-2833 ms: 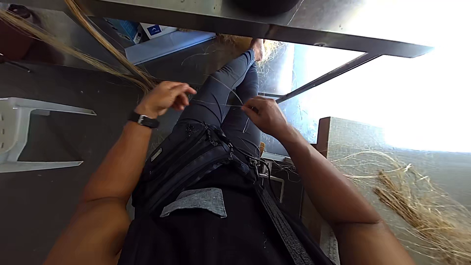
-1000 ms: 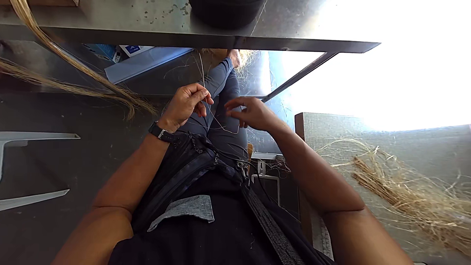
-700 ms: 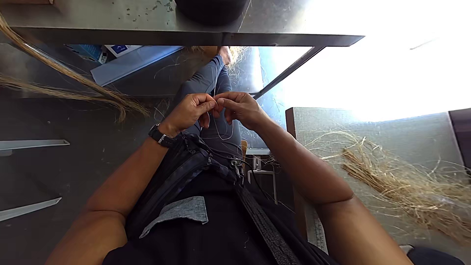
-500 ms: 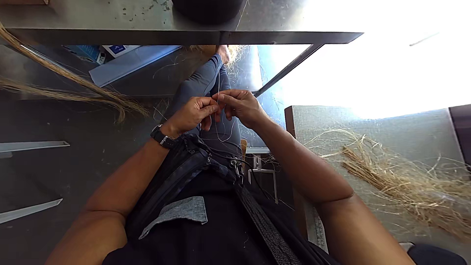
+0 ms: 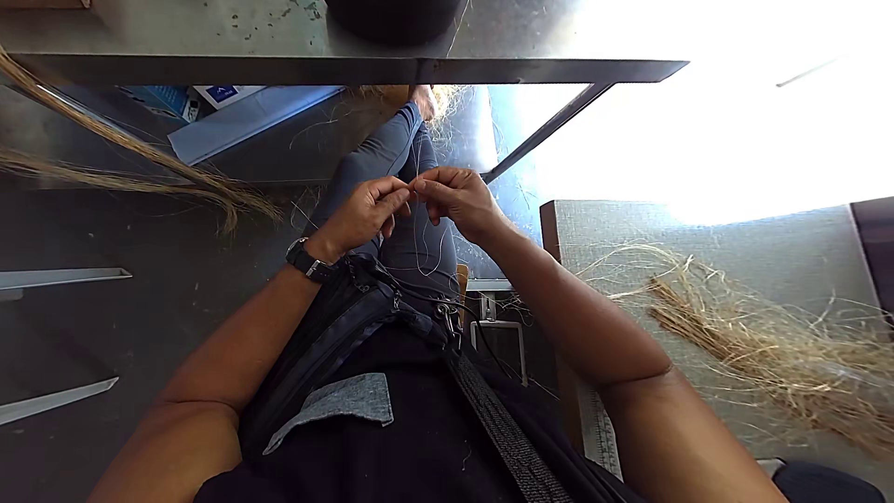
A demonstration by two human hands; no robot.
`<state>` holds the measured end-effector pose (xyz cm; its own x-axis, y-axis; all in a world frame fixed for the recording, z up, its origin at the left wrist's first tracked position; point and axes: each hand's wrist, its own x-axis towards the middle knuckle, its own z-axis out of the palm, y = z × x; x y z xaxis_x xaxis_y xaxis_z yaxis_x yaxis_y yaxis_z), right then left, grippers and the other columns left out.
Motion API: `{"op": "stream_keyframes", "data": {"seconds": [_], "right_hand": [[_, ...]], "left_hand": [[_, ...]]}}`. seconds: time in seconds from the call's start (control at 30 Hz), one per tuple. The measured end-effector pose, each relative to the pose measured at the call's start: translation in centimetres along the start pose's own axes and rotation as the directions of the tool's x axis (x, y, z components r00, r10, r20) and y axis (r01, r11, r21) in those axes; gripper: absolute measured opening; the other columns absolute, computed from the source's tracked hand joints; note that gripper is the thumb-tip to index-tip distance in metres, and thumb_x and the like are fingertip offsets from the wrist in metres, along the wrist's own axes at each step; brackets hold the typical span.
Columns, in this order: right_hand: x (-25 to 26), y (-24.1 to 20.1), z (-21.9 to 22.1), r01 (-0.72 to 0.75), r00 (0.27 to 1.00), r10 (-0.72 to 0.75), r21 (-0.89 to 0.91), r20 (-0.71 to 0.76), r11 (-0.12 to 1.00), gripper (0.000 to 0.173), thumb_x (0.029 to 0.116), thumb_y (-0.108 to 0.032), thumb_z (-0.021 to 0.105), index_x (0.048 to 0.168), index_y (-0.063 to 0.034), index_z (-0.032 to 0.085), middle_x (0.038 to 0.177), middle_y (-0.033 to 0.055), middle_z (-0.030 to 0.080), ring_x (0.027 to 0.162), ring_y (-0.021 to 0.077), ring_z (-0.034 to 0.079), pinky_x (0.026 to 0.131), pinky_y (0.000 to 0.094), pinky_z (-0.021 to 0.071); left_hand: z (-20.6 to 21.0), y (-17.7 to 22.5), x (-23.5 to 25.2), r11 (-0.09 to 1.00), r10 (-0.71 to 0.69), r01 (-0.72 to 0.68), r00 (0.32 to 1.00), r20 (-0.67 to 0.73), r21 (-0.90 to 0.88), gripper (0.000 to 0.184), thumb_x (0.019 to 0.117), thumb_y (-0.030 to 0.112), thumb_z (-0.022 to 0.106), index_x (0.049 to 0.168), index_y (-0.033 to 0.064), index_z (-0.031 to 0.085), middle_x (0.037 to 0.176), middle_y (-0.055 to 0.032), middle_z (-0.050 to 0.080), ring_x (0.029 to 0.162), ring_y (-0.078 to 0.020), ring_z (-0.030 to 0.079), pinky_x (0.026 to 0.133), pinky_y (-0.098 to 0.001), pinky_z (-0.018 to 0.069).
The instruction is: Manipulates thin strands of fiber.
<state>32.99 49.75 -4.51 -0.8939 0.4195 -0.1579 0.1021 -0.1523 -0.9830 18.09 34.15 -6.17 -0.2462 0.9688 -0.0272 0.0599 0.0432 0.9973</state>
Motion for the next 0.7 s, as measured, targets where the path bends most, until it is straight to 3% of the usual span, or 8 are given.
{"op": "stream_keyframes", "data": {"seconds": [0.1,0.2,0.3,0.47,0.57,0.7], "right_hand": [[0.0,0.2,0.1,0.034,0.998,-0.045,-0.222,-0.044,0.975,0.015,0.1014,-0.013,0.065,0.103,0.0000,0.073,0.082,0.0064,0.070,0.055,0.0100,0.061,0.052,0.0256,0.0559],[-0.2,0.0,0.4,0.002,1.000,-0.006,-0.259,-0.014,0.966,0.016,0.1030,-0.013,0.063,0.104,0.0003,0.071,0.089,0.0081,0.074,0.056,0.0132,0.067,0.054,0.0290,0.0610],[-0.3,-0.2,0.8,-0.077,0.995,0.081,-0.079,0.051,0.994,0.018,0.1062,-0.009,0.056,0.110,0.0047,0.067,0.100,0.0138,0.076,0.063,0.0189,0.072,0.057,0.0326,0.0640],[-0.1,-0.1,0.6,-0.148,0.988,0.133,0.214,0.083,0.966,0.020,0.1088,-0.009,0.049,0.116,0.0051,0.061,0.097,0.0167,0.074,0.079,0.0243,0.076,0.076,0.0406,0.0655],[0.0,0.0,0.2,-0.133,0.991,0.123,0.267,0.055,0.955,0.027,0.1091,-0.007,0.044,0.131,0.0039,0.054,0.099,0.0194,0.073,0.083,0.0274,0.076,0.080,0.0439,0.0646],[0.0,0.1,0.5,-0.114,0.993,0.114,0.246,0.015,0.963,0.035,0.1028,0.005,0.042,0.137,0.0011,0.044,0.102,0.0214,0.071,0.087,0.0305,0.075,0.082,0.0461,0.0640]], "left_hand": [[-0.1,-0.1,0.0,0.984,0.119,-0.082,0.963,-0.241,0.158,0.023,0.1079,0.019,0.051,0.111,0.0035,0.067,0.088,-0.0042,0.068,0.056,-0.0091,0.056,0.050,-0.0228,0.0491],[-0.2,0.5,-0.1,0.958,0.232,-0.158,0.918,-0.321,0.241,0.020,0.1063,0.020,0.055,0.110,0.0050,0.068,0.087,-0.0024,0.067,0.060,-0.0081,0.058,0.053,-0.0229,0.0497],[-0.1,0.5,0.1,0.961,0.217,-0.145,0.925,-0.314,0.237,0.020,0.1061,0.022,0.056,0.110,0.0063,0.068,0.087,-0.0021,0.066,0.061,-0.0084,0.059,0.054,-0.0231,0.0501],[0.1,-0.4,0.0,0.990,-0.024,0.047,0.984,-0.174,0.129,0.023,0.1085,0.023,0.052,0.112,0.0046,0.064,0.089,-0.0055,0.069,0.053,-0.0114,0.059,0.048,-0.0248,0.0529],[0.6,-0.7,-0.4,0.985,-0.169,0.169,0.985,-0.036,-0.022,0.028,0.1101,0.027,0.049,0.114,0.0033,0.063,0.090,-0.0090,0.069,0.053,-0.0152,0.062,0.050,-0.0282,0.0570],[0.4,-1.0,-0.2,0.987,-0.145,0.140,0.988,-0.060,-0.084,0.026,0.1099,0.024,0.049,0.114,0.0031,0.063,0.090,-0.0084,0.069,0.054,-0.0141,0.062,0.050,-0.0266,0.0563]]}}
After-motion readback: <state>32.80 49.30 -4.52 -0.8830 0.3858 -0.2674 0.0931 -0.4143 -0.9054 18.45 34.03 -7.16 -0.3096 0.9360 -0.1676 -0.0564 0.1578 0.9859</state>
